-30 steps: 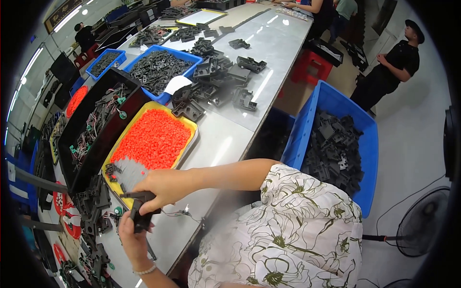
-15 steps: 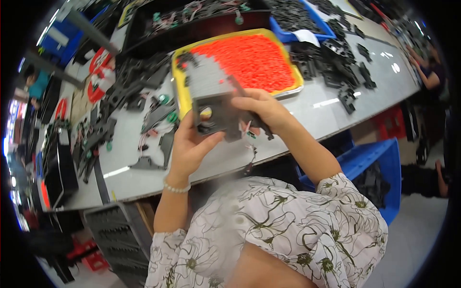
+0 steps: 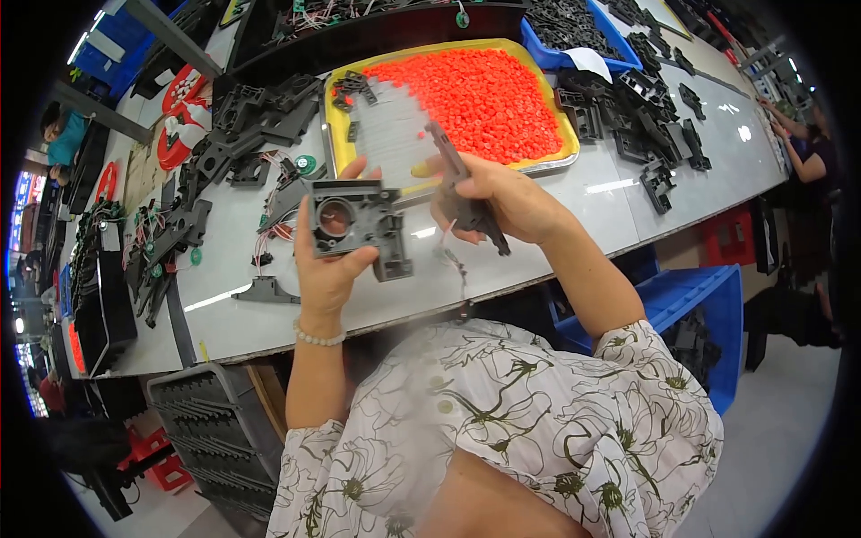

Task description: The person assembles plastic components of a device by connecting internal wires and snap-fitting the outer plastic housing by hand.

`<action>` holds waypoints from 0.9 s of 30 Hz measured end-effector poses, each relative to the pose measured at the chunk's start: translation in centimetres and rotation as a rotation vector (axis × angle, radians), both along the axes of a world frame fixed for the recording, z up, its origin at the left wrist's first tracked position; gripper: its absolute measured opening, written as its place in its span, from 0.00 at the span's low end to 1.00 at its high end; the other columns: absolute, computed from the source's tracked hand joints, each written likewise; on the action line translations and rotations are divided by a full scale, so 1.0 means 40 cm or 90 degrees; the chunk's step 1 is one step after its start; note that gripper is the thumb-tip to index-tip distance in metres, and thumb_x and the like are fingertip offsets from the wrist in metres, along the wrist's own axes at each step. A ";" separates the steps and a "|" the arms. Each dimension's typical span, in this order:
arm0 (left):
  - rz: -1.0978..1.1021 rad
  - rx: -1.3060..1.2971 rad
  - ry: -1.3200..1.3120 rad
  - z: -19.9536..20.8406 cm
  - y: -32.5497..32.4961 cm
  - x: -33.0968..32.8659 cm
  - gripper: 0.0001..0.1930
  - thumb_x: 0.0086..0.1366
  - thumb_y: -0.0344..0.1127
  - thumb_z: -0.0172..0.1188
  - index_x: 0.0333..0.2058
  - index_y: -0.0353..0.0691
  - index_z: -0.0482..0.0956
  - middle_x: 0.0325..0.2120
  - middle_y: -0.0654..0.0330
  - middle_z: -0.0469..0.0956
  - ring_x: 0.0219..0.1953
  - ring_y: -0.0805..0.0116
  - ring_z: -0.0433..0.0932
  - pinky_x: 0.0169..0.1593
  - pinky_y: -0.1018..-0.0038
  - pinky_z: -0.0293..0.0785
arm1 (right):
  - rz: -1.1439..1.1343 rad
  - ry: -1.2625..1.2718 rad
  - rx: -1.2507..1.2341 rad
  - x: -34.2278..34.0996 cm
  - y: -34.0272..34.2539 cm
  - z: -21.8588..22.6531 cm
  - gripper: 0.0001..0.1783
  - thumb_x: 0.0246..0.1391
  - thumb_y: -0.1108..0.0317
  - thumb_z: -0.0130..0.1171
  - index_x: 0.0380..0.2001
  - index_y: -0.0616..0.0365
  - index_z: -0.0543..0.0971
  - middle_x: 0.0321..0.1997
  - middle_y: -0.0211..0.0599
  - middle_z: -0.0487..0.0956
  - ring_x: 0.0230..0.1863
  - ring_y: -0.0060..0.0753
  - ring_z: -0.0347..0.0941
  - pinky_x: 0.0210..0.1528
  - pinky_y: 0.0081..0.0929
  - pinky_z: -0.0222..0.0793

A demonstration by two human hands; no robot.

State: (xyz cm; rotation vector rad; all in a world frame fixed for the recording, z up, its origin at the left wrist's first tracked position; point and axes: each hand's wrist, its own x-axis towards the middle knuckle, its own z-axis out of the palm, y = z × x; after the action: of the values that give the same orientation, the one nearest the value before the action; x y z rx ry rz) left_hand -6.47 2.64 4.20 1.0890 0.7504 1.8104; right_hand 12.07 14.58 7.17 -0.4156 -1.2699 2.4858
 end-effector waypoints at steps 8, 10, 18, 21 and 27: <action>-0.011 -0.158 0.060 -0.006 -0.032 -0.014 0.43 0.43 0.34 0.72 0.55 0.33 0.57 0.44 0.52 0.71 0.47 0.67 0.72 0.49 0.74 0.69 | 0.017 -0.104 0.319 0.049 -0.007 0.052 0.18 0.57 0.67 0.51 0.48 0.66 0.67 0.28 0.33 0.73 0.27 0.19 0.70 0.27 0.18 0.67; -0.029 -0.187 0.089 -0.004 -0.033 -0.002 0.40 0.42 0.30 0.70 0.54 0.34 0.59 0.43 0.56 0.71 0.49 0.66 0.71 0.49 0.74 0.68 | 0.013 -0.113 0.339 0.049 -0.015 0.063 0.17 0.56 0.68 0.53 0.46 0.66 0.68 0.29 0.32 0.74 0.27 0.18 0.71 0.28 0.17 0.69; -0.159 -0.185 0.017 0.010 -0.034 0.053 0.39 0.41 0.39 0.73 0.51 0.36 0.62 0.46 0.53 0.70 0.51 0.62 0.69 0.54 0.69 0.64 | -0.033 -0.197 0.358 0.056 -0.033 0.110 0.13 0.56 0.74 0.51 0.45 0.62 0.72 0.25 0.31 0.75 0.20 0.16 0.71 0.18 0.13 0.66; -0.321 -0.126 -0.069 -0.003 -0.030 0.070 0.41 0.40 0.39 0.73 0.51 0.36 0.61 0.44 0.52 0.71 0.48 0.62 0.72 0.53 0.68 0.65 | 0.015 -0.235 0.330 0.048 -0.019 0.098 0.16 0.56 0.76 0.48 0.49 0.63 0.70 0.30 0.34 0.76 0.23 0.20 0.74 0.25 0.16 0.70; -0.267 -0.155 -0.217 -0.013 -0.035 0.081 0.39 0.41 0.50 0.70 0.49 0.36 0.63 0.33 0.53 0.72 0.33 0.66 0.74 0.41 0.72 0.70 | 0.063 -0.032 0.274 0.075 0.010 0.059 0.16 0.52 0.81 0.46 0.45 0.70 0.71 0.39 0.41 0.77 0.38 0.29 0.76 0.40 0.27 0.72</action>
State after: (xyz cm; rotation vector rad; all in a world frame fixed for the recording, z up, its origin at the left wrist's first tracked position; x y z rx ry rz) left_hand -3.22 1.24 3.67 0.6902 0.4783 1.4498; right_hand 15.07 14.96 9.54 -0.3140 -1.8281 2.1977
